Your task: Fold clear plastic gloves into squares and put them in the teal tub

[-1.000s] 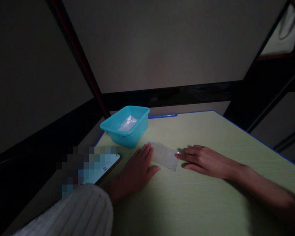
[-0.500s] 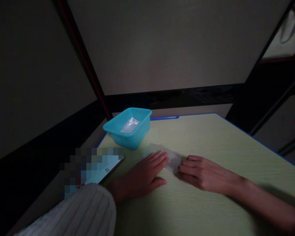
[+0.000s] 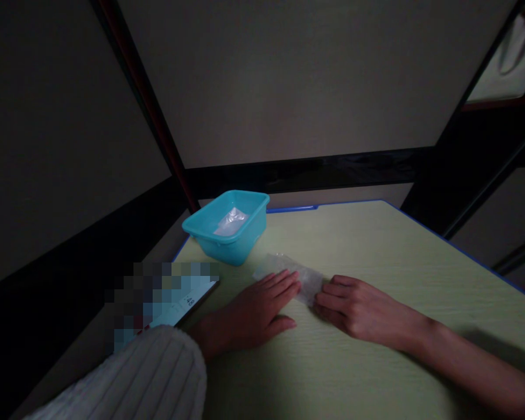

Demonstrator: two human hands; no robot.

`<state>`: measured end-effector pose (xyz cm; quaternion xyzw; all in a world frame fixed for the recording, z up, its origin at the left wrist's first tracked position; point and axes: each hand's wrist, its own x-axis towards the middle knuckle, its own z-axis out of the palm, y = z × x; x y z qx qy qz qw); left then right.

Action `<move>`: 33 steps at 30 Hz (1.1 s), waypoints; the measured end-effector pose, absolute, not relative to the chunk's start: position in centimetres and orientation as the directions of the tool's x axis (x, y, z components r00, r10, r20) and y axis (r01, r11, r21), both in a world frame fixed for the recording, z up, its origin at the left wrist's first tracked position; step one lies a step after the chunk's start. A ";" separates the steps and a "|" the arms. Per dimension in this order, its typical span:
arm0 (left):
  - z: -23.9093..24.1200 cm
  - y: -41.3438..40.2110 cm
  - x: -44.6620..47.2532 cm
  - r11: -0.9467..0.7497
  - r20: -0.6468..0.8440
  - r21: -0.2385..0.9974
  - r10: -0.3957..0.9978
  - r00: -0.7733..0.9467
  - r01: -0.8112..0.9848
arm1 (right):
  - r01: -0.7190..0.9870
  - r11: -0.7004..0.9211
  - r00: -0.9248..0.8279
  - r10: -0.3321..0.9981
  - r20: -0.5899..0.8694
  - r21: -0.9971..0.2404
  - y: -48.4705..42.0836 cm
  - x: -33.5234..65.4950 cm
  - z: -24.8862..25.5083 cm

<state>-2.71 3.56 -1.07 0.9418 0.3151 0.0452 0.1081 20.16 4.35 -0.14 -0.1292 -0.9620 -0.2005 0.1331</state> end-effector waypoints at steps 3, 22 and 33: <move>-1.2 3.6 -2.7 -0.782 0.027 0.225 0.601 0.799 0.581 | 0.320 0.878 -0.928 0.216 0.302 0.355 4.2 20.0 0.0; -1.4 3.6 -2.6 -0.720 0.058 0.327 0.662 0.747 0.612 | 0.446 0.880 -0.852 0.361 0.378 0.164 5.0 20.1 -0.5; -2.0 3.4 -0.7 -0.669 0.253 0.279 0.743 0.620 0.688 | 0.484 0.875 -0.792 0.432 0.432 0.011 4.7 19.7 -0.1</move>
